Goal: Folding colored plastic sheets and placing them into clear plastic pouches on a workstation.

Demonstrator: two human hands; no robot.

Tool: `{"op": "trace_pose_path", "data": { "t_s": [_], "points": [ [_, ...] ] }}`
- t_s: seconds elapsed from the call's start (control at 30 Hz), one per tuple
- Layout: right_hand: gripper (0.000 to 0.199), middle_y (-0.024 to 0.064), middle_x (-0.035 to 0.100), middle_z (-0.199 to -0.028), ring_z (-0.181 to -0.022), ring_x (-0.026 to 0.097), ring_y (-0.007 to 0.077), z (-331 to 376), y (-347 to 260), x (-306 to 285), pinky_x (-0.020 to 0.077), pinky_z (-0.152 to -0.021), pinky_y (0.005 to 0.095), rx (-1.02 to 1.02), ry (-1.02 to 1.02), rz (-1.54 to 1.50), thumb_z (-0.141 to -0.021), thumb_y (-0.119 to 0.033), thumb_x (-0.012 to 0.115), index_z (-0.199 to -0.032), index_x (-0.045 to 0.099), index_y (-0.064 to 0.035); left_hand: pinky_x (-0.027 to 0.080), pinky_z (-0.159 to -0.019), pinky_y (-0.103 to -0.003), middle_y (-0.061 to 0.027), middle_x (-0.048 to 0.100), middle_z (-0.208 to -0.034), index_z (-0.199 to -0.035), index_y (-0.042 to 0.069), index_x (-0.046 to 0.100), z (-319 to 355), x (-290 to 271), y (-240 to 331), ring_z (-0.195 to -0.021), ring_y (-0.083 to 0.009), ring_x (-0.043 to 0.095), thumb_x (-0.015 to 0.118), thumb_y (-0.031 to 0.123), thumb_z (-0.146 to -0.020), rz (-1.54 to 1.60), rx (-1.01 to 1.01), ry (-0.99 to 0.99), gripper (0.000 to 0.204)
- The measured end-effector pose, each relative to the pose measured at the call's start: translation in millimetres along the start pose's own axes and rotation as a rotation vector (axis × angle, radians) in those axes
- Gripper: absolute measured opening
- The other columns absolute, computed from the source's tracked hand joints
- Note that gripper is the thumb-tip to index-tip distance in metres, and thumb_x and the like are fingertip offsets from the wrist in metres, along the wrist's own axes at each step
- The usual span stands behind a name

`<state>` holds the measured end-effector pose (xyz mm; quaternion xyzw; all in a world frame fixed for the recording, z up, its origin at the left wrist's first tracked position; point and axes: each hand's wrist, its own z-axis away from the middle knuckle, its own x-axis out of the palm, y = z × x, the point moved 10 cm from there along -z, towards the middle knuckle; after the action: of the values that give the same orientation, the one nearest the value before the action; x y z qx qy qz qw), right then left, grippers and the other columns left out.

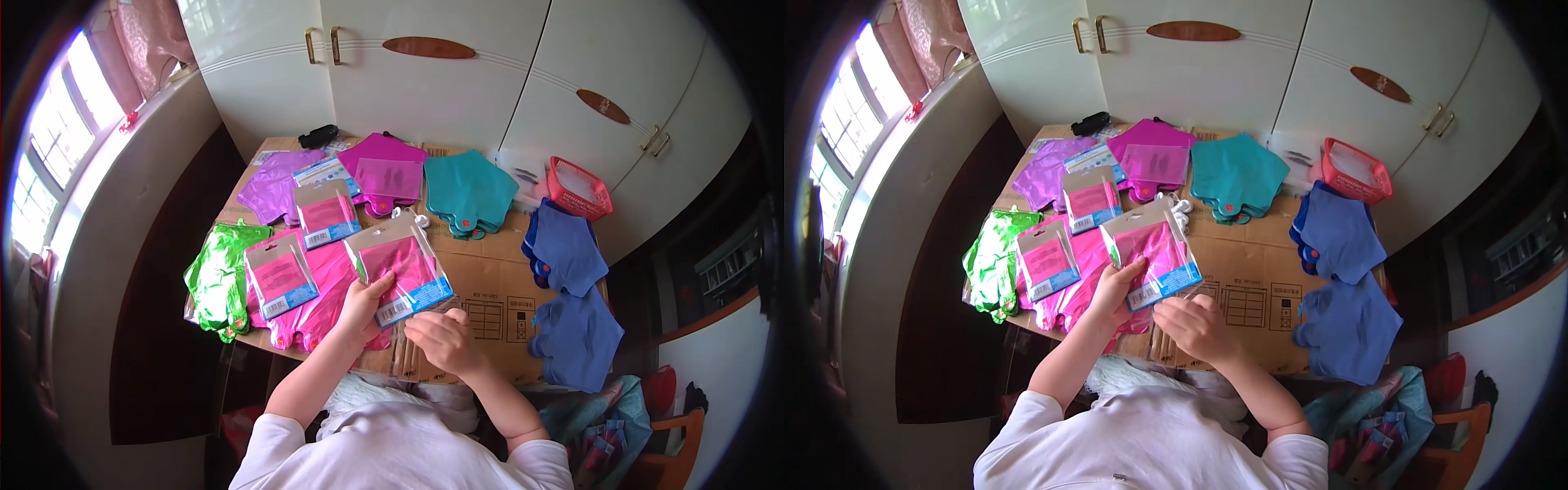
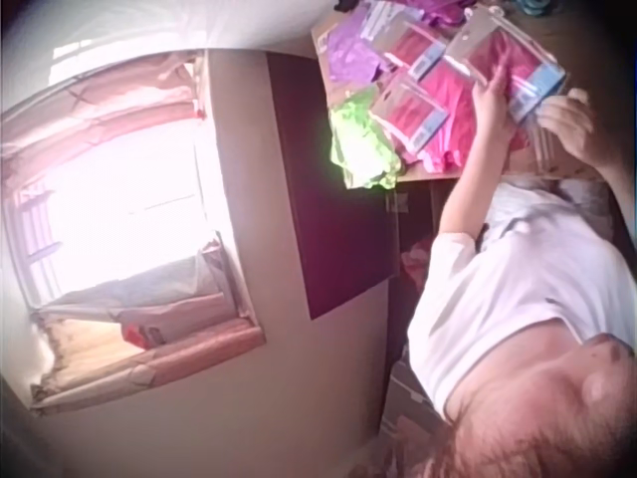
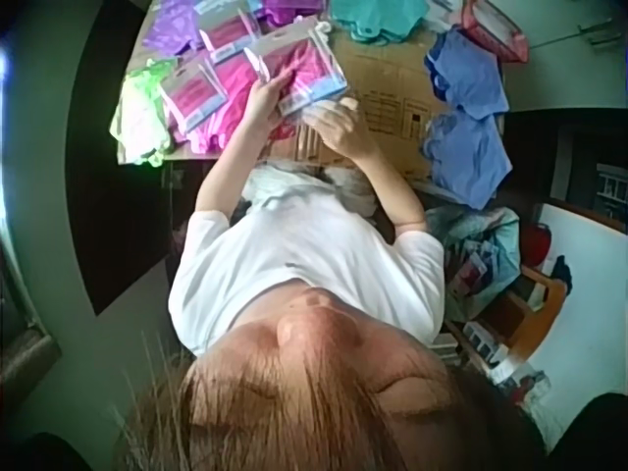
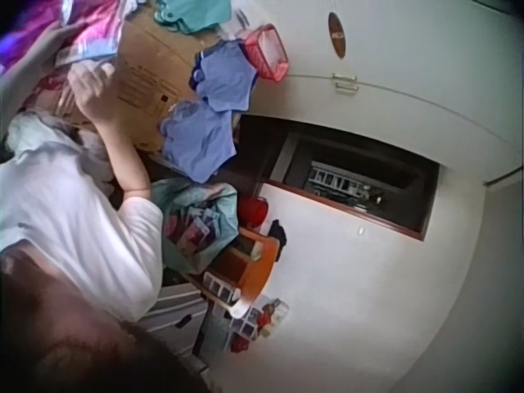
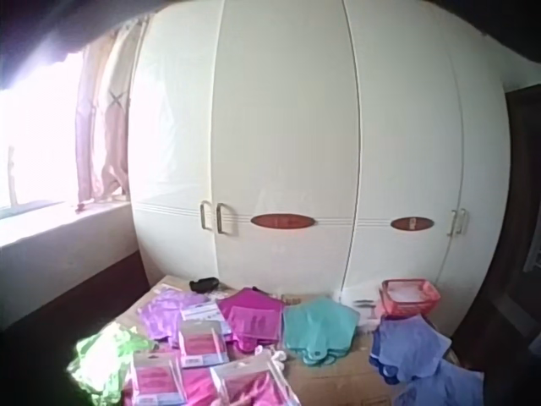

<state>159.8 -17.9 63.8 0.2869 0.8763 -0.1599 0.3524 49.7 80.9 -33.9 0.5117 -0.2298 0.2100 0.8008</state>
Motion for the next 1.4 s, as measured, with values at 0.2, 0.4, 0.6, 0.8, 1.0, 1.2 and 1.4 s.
{"op": "trace_pose_path", "data": {
  "t_s": [0.2, 0.4, 0.6, 0.8, 1.0, 1.2, 1.4],
  "points": [
    [0.018, 0.0038, 0.067, -0.094, -0.095, 0.06, 0.0227, 8, 28, -20, 0.0405, -0.079, 0.036, 0.39, 0.284, -0.196, -0.084, -0.012, 0.066, -0.1, 0.065, -0.0051, 0.058, -0.076, -0.037, -0.0063, 0.065, -0.102, -0.116, 0.005, 0.054, -4, -1, 1, -0.09, -0.0196, 0.067, 0.06, 0.015, -0.094, 0.196, 0.131, -0.044, 0.025],
    [0.011, -0.0037, 0.056, -0.068, -0.062, 0.047, 0.0087, 53, 86, 34, 0.0376, -0.056, 0.0252, 0.928, 0.28, -0.691, -0.09, -0.012, 0.063, -0.092, 0.066, -0.0023, 0.055, -0.083, -0.04, -0.0075, 0.063, -0.113, -0.122, 0.008, 0.052, 7, 19, -8, -0.101, -0.0217, 0.063, 0.059, 0.015, -0.094, 0.2, 0.163, -0.128, 0.03],
    [0.014, -0.0094, 0.048, -0.063, -0.052, 0.035, -0.0007, 76, 98, 71, 0.0247, -0.046, 0.0192, 1.217, 0.375, -1.236, -0.092, -0.014, 0.063, -0.081, 0.065, -0.0053, 0.053, -0.088, -0.041, -0.0085, 0.062, -0.115, -0.124, 0.006, 0.049, 2, 13, -18, -0.104, -0.0229, 0.062, 0.056, 0.016, -0.095, 0.234, 0.18, -0.176, 0.031],
    [0.012, -0.0077, 0.053, -0.065, -0.051, 0.037, -0.001, 80, 110, 50, 0.0264, -0.044, 0.0191, 1.23, 0.371, -1.273, -0.09, -0.01, 0.065, -0.08, 0.064, -0.004, 0.055, -0.076, -0.032, -0.011, 0.067, -0.098, -0.102, 0.002, 0.059, -32, -41, 43, -0.093, -0.0196, 0.066, 0.056, 0.018, -0.096, -0.121, 0.373, -0.104, 0.018],
    [0.012, -0.0048, 0.05, -0.057, -0.041, 0.037, 0.0022, 113, 134, 36, 0.0242, -0.038, 0.0185, 1.307, 0.388, -1.205, -0.089, -0.014, 0.064, -0.079, 0.061, -0.0068, 0.056, -0.063, -0.028, -0.0103, 0.069, -0.086, -0.097, 0.001, 0.06, -65, -61, 91, -0.074, -0.0184, 0.069, 0.058, 0.019, -0.095, -0.379, 0.399, 0.13, 0.018],
    [0.016, -0.002, 0.052, -0.055, -0.041, 0.046, 0.0058, 163, 152, 15, 0.0269, -0.037, 0.0199, 1.452, 0.439, -1.123, -0.089, -0.018, 0.064, -0.077, 0.059, -0.0093, 0.055, -0.055, -0.025, -0.0114, 0.068, -0.085, -0.097, 0.0, 0.06, -119, -83, 139, -0.07, -0.0178, 0.069, 0.057, 0.016, -0.095, -0.423, 0.487, 0.201, 0.017],
    [0.02, 0.0058, 0.064, -0.074, -0.054, 0.061, 0.0123, 187, 152, 4, 0.0404, -0.042, 0.0218, 1.518, 0.547, -1.137, -0.095, -0.023, 0.058, -0.088, 0.06, -0.0049, 0.058, -0.061, -0.029, -0.0139, 0.067, -0.087, -0.097, -0.001, 0.055, -164, -111, 170, -0.077, -0.0234, 0.069, 0.055, 0.015, -0.096, -0.238, 0.506, 0.22, 0.016]
  ]
}}
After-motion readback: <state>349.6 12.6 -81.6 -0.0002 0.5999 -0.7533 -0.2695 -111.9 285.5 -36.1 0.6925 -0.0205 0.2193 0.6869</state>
